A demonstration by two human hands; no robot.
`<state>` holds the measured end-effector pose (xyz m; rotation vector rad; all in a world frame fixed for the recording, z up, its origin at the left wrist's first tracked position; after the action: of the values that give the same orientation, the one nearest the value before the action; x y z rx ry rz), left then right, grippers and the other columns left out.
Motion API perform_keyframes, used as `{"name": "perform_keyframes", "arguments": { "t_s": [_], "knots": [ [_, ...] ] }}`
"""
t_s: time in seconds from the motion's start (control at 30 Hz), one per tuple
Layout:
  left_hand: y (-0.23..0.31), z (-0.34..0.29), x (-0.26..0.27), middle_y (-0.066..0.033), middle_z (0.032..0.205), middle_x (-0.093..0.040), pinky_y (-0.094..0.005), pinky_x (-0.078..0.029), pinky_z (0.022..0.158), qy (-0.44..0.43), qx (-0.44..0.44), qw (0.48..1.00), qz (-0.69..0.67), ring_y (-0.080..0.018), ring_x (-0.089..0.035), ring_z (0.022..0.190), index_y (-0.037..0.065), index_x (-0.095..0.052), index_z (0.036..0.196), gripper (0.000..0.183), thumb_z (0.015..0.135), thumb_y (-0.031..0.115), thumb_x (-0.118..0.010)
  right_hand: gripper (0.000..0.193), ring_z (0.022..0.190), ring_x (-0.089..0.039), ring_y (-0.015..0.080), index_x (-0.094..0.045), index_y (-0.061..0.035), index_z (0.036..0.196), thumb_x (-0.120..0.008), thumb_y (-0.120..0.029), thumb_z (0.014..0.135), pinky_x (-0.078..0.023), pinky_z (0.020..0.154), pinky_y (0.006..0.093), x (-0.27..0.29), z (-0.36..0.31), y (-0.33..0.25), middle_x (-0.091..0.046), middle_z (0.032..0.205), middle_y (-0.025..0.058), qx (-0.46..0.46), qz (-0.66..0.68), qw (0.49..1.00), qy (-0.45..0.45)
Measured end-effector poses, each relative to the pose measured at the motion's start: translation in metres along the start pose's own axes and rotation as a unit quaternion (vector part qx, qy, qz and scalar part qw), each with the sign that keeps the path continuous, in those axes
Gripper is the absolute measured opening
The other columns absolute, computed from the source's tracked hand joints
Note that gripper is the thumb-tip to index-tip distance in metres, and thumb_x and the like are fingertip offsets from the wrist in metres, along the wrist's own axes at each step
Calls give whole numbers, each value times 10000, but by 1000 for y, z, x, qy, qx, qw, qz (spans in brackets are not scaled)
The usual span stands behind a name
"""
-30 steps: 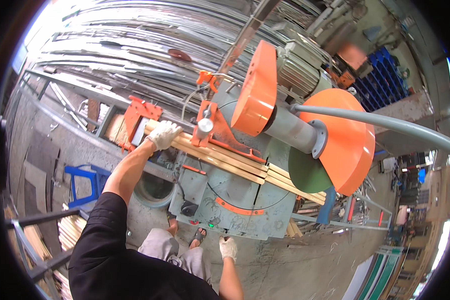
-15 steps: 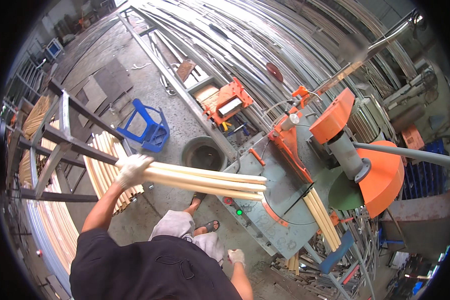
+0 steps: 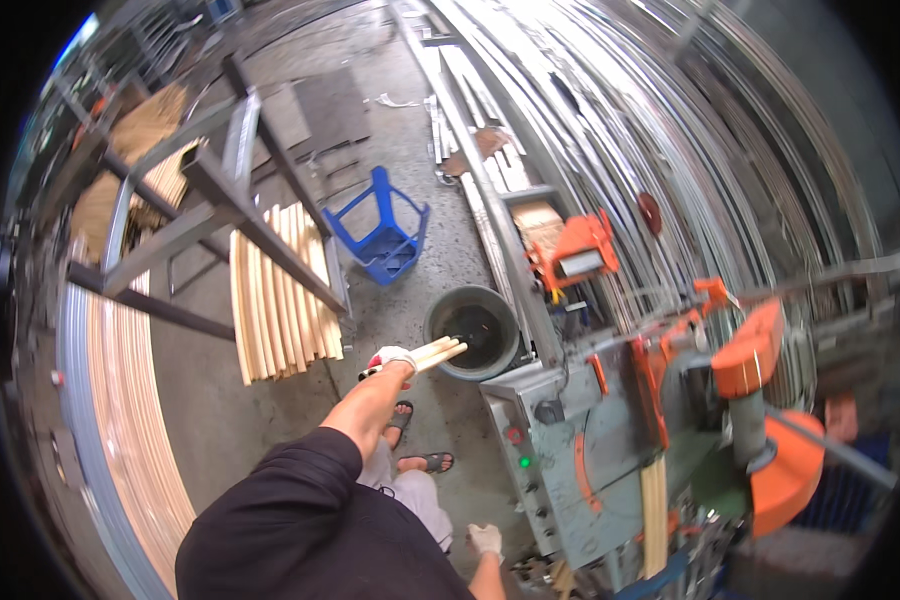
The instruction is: The person uses a chop saw to cut bundles of wood. They move the wood from a stack to the saw table, align it under the blade, and operate the handle to cut the pieces into shorter lengths.
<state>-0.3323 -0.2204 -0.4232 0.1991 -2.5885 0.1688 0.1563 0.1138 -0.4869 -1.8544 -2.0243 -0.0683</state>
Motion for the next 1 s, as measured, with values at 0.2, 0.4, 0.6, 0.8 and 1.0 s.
{"name": "perform_keyframes", "arguments": {
  "t_s": [0.2,0.4,0.6,0.8,1.0],
  "knots": [
    [-133,5,-58,-101,1119,-788,-685,-577,859,32,-52,998,26,-325,-759,1014,104,-794,1165,512,702,305,-878,244,587,-707,219,-646,41,1045,-678,-158,908,-567,484,334,-8,-46,-85,-714,762,131,50,69,996,25],
    [-348,-130,-168,-170,1053,-765,-460,-590,869,26,-55,985,-164,-349,-741,980,101,-740,1074,500,682,405,-806,186,520,-659,220,-643,19,1007,-676,-134,906,-512,434,344,-16,-30,-114,-692,731,134,27,9,1000,-5],
    [-428,-331,-255,-234,1147,-715,-481,-551,947,51,111,912,-393,-395,-696,1088,68,-581,1324,762,663,375,-803,198,522,-650,184,-655,-7,990,-661,-186,906,-501,431,323,-29,-26,-178,-699,730,101,40,-38,998,-27],
    [-402,-208,-182,-250,1015,-720,-500,-568,861,261,235,766,-538,-441,-708,980,23,-572,1264,643,713,279,-781,269,593,-699,184,-701,32,1043,-672,-200,909,-547,495,305,-46,-47,-222,-735,785,104,59,-130,990,1],
    [-374,42,-51,-324,1047,-710,-536,-553,847,348,240,696,-580,-484,-703,984,-41,-584,1111,467,780,269,-696,233,642,-725,199,-673,0,1068,-647,-198,949,-575,549,325,-24,-41,-234,-750,860,106,74,-219,973,11]
  ]
}}
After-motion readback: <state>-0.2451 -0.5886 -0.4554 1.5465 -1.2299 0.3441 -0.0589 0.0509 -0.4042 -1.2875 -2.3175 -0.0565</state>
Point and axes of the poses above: each hand's wrist, its own z-axis towards the middle knuckle, its own x-axis out of the back of the hand, y = z × x, the point moved 5 cm from there along z, towards the middle knuckle
